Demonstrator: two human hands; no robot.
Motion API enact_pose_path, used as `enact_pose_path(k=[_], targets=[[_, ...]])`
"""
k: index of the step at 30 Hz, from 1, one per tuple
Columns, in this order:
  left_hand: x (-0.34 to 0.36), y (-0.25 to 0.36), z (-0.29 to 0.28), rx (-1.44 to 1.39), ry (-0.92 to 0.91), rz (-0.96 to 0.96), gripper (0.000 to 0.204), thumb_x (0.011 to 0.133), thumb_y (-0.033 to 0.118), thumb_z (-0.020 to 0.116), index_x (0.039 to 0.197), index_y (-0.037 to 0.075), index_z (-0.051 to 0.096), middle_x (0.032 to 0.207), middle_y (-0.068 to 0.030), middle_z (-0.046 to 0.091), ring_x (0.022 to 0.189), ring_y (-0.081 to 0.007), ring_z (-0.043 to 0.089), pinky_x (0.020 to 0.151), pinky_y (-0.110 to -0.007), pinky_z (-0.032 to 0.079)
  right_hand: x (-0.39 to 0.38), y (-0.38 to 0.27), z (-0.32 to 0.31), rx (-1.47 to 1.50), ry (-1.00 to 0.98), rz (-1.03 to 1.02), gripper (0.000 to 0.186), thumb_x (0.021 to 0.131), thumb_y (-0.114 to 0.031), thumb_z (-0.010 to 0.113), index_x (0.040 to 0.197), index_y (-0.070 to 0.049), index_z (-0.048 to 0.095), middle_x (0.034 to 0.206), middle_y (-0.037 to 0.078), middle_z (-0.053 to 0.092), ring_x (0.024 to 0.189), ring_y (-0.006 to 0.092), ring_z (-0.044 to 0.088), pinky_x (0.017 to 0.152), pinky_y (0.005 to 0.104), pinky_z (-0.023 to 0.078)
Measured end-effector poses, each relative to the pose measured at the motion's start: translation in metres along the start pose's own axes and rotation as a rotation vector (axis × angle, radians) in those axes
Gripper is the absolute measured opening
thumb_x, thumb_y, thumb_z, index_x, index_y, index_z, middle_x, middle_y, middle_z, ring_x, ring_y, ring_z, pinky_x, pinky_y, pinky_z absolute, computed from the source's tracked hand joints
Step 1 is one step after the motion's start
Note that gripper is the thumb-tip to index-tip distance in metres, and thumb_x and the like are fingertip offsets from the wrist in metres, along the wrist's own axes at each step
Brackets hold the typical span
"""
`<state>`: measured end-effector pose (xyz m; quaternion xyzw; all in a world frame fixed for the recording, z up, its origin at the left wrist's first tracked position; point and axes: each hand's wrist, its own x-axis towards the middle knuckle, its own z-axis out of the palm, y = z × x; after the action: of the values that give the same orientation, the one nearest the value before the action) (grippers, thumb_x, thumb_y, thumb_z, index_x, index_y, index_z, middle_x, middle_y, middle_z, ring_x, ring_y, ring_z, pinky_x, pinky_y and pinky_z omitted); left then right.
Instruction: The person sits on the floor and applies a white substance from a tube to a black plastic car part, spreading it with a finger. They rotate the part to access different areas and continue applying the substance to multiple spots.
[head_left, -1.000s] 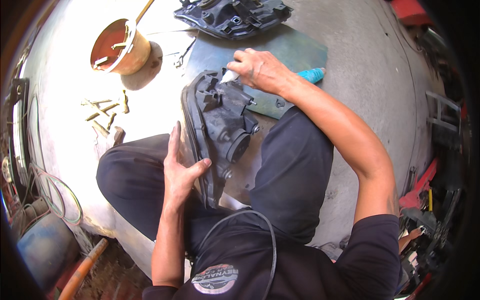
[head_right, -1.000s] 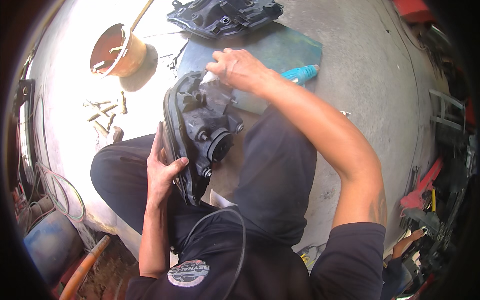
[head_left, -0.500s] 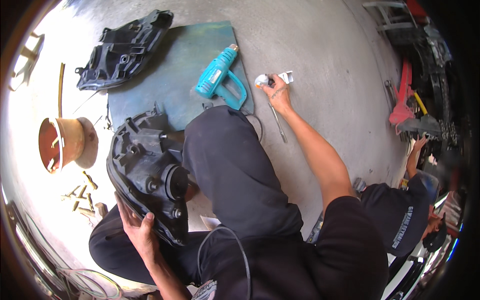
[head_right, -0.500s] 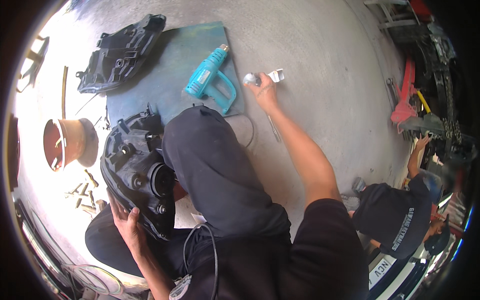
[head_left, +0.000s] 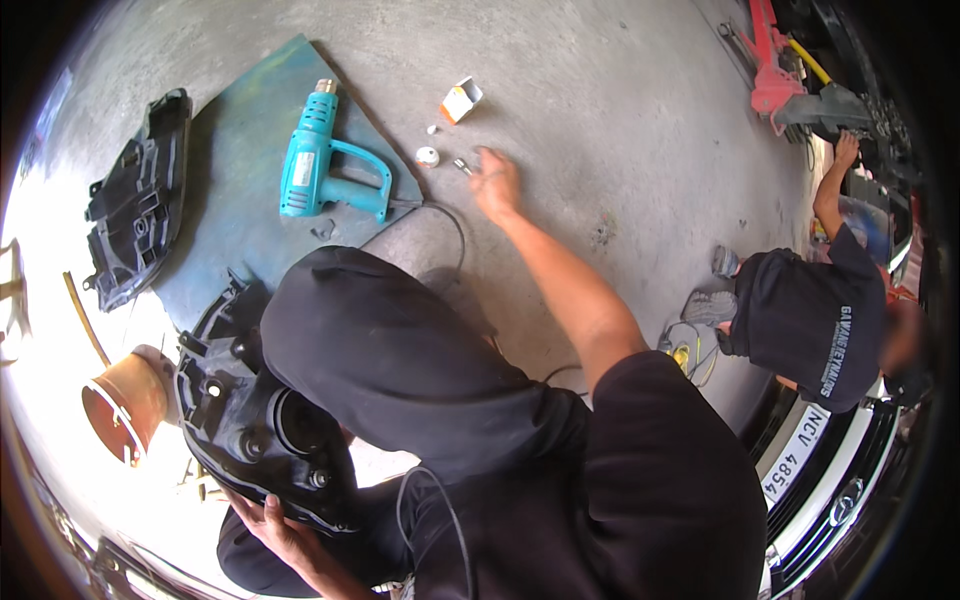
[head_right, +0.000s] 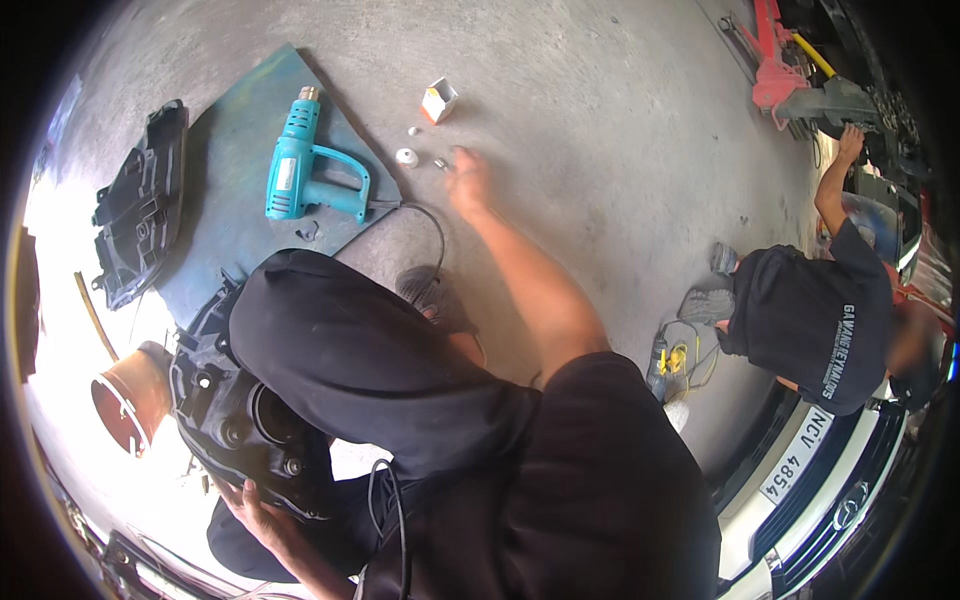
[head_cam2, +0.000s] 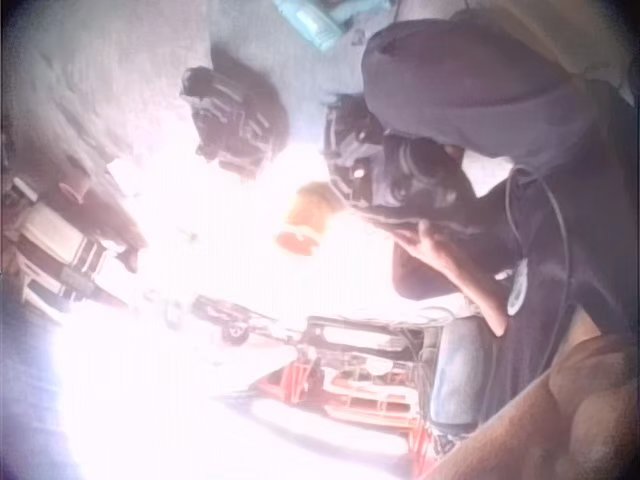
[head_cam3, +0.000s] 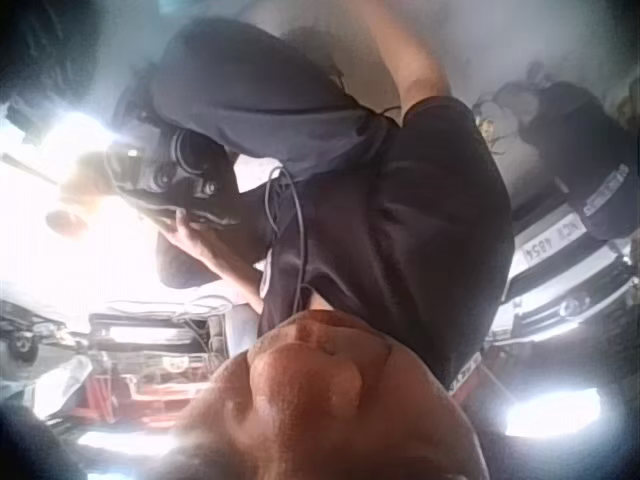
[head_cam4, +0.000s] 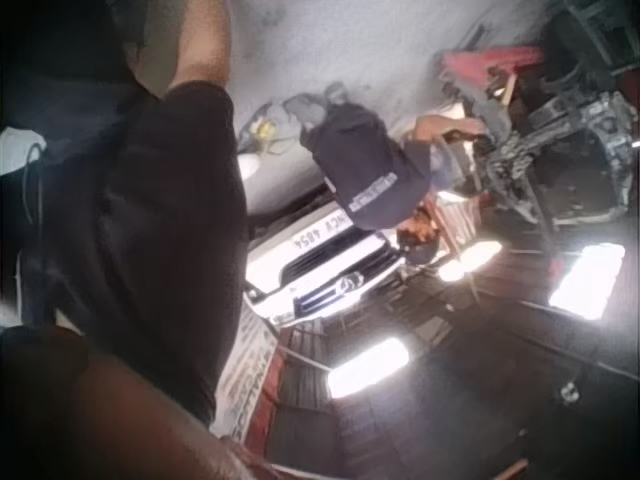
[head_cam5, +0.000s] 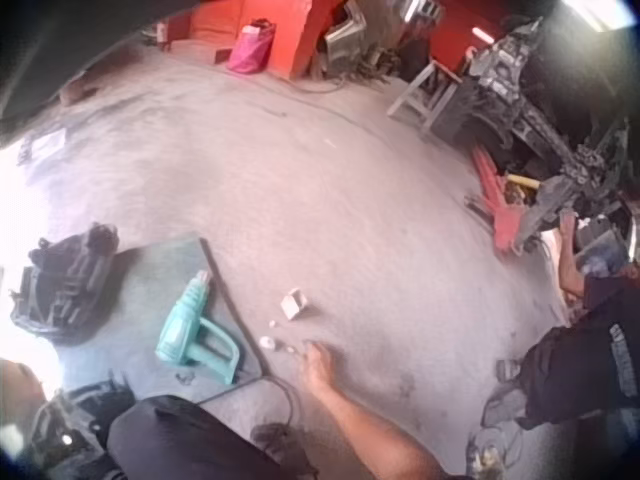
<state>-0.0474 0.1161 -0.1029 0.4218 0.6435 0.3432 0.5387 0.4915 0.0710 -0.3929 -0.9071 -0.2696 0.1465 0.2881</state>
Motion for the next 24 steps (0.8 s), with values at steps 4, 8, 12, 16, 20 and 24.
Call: enact_pose_path(k=[4,8,12,16,20,24], targets=[[0.005,0.002,-0.001,0.069,-0.021,-0.010,0.112,0.077,0.032,0.087,0.166,0.000,0.027,0.169,-0.0221,0.030,0.154,-0.0371,0.030,0.129,-0.051,0.017,-0.018,0.140,-0.072,-0.496,0.195,0.046,0.041,0.089,-0.008,0.073,0.128,0.001,0.068,0.120,0.024,0.067,0.115,0.0421,0.061,0.100,0.0485,0.051],[-0.003,0.006,-0.003,0.261,0.049,0.014,0.109,0.078,0.037,0.079,0.166,0.000,0.027,0.168,-0.0231,0.029,0.154,-0.0374,0.028,0.129,-0.052,0.017,-0.025,0.169,-0.106,-0.622,0.018,0.030,0.041,0.091,-0.009,0.073,0.130,0.001,0.069,0.123,0.023,0.067,0.115,0.0402,0.059,0.104,0.0479,0.050],[-0.002,0.003,-0.010,0.374,0.065,0.018,0.108,0.080,0.042,0.073,0.167,0.000,0.025,0.168,-0.0240,0.028,0.156,-0.0363,0.026,0.129,-0.051,0.014,-0.020,0.180,-0.111,-0.569,-0.058,0.015,0.037,0.091,-0.009,0.074,0.126,0.003,0.069,0.113,0.022,0.068,0.111,0.0395,0.059,0.100,0.0486,0.050],[-0.002,0.008,-0.006,0.348,0.077,-0.011,0.107,0.081,0.042,0.072,0.167,-0.001,0.025,0.170,-0.0236,0.026,0.157,-0.0346,0.024,0.129,-0.050,0.012,-0.014,0.199,-0.101,-0.570,-0.053,-0.075,0.021,0.091,-0.009,0.072,0.106,0.005,0.071,0.105,0.020,0.067,0.099,0.0363,0.061,0.086,0.0500,0.052],[0.002,0.000,-0.007,0.323,0.043,0.007,0.107,0.081,0.041,0.073,0.166,-0.002,0.025,0.169,-0.0224,0.028,0.156,-0.0335,0.026,0.129,-0.048,0.015,-0.001,0.247,-0.087,-0.077,0.184,0.262,0.019,0.092,-0.014,0.064,0.091,0.004,0.069,0.097,0.020,0.068,0.086,0.0336,0.063,0.077,0.0495,0.051],[-0.020,0.018,0.005,0.176,0.099,0.006,0.104,0.081,0.030,0.079,0.165,-0.002,0.027,0.164,-0.0227,0.035,0.149,-0.0344,0.040,0.125,-0.048,0.030,0.007,0.181,-0.084,-0.294,-0.083,0.318,0.027,0.095,-0.021,0.057,0.095,0.002,0.071,0.095,0.022,0.072,0.088,0.0354,0.066,0.081,0.0491,0.051]])
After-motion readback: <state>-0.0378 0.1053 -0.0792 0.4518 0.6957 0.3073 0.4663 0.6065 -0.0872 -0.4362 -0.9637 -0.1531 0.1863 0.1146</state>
